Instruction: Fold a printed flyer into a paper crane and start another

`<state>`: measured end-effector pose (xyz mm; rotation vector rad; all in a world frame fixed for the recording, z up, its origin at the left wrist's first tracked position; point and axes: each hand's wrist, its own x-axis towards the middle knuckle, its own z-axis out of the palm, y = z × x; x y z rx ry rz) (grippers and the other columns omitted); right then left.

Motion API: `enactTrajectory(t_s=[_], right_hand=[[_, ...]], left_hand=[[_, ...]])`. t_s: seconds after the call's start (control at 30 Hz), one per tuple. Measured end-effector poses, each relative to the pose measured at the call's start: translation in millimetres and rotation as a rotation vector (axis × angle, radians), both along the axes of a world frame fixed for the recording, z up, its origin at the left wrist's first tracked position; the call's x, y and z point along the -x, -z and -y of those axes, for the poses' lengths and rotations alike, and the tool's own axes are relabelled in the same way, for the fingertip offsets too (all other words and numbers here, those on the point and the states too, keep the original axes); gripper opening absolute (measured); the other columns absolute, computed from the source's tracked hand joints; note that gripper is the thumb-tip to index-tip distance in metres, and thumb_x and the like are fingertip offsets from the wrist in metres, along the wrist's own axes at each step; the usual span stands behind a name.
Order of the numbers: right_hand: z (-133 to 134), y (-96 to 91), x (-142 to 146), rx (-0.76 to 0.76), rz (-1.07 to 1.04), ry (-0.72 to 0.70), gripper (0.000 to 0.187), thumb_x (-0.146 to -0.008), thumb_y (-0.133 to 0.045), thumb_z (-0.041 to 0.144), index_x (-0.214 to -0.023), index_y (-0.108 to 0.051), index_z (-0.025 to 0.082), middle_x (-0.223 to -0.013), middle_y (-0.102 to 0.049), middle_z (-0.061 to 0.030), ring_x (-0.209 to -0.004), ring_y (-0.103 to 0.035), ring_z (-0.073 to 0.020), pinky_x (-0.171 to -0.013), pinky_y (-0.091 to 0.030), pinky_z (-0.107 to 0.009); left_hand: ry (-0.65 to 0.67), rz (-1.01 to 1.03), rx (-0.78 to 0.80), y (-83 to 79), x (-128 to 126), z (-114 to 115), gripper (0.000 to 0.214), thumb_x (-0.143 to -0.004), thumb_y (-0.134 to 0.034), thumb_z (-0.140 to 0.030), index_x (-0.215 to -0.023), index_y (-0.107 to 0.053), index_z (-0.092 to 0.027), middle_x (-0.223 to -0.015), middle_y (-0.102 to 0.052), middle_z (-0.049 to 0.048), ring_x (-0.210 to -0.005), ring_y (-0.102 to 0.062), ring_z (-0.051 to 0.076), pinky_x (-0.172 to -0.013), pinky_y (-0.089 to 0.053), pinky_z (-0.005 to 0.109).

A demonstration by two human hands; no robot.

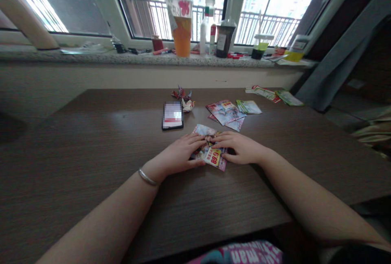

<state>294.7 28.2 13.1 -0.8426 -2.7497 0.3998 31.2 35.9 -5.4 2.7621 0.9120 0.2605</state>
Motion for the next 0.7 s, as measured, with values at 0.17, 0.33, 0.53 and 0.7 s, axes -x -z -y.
enactTrajectory(t_s=[0.17,0.33,0.53,0.7], right_hand=[[1.0,-2.5,-3.7,0.046,-0.028,-0.02,0.05,-0.077,-0.053,0.011,-0.125,-0.063,0.021,-0.137,-0.056,-0.0065,-0.13,-0.047,-0.0226,-0.112,-0.034,-0.043],[0.0,-1.9,-6.0,0.073,-0.037,-0.042,0.058,-0.074,-0.059,0.011,-0.131,-0.058,0.023,-0.139,-0.054,-0.0055,-0.13,-0.047,-0.0235,-0.112,-0.034,-0.043],[-3.1,-2.0,-8.0,0.11,-0.126,-0.02,0.035,-0.084,-0.058,0.017,-0.117,-0.067,0.022,-0.123,-0.066,-0.0055,-0.119,-0.057,-0.0202,-0.106,-0.041,-0.04],[-2.4,-4.5,-8.1,0.146,-0.175,-0.036,0.03,-0.09,-0.056,0.025,-0.118,-0.067,0.023,-0.122,-0.067,-0.0048,-0.118,-0.057,-0.0177,-0.105,-0.041,-0.036]], left_hand=[[0.019,0.017,0.04,-2.5,0.4,-1.9,0.05,-0.096,-0.042,-0.049,-0.138,-0.048,-0.023,-0.149,-0.041,0.0059,-0.14,-0.032,0.023,-0.116,-0.023,0.041],[0.018,0.042,0.057,-5.4,-1.4,-1.3,0.044,-0.099,-0.036,-0.04,-0.137,-0.048,-0.022,-0.146,-0.045,0.0063,-0.138,-0.036,0.022,-0.117,-0.023,0.04],[-0.016,0.099,0.076,-6.9,-2.7,0.7,0.046,-0.099,-0.035,-0.039,-0.14,-0.043,-0.019,-0.144,-0.047,0.0084,-0.135,-0.039,0.023,-0.115,-0.027,0.042],[0.008,0.076,0.081,-8.0,-3.1,0.5,0.043,-0.099,-0.034,-0.038,-0.136,-0.049,-0.022,-0.145,-0.046,0.0066,-0.136,-0.037,0.022,-0.116,-0.023,0.043]])
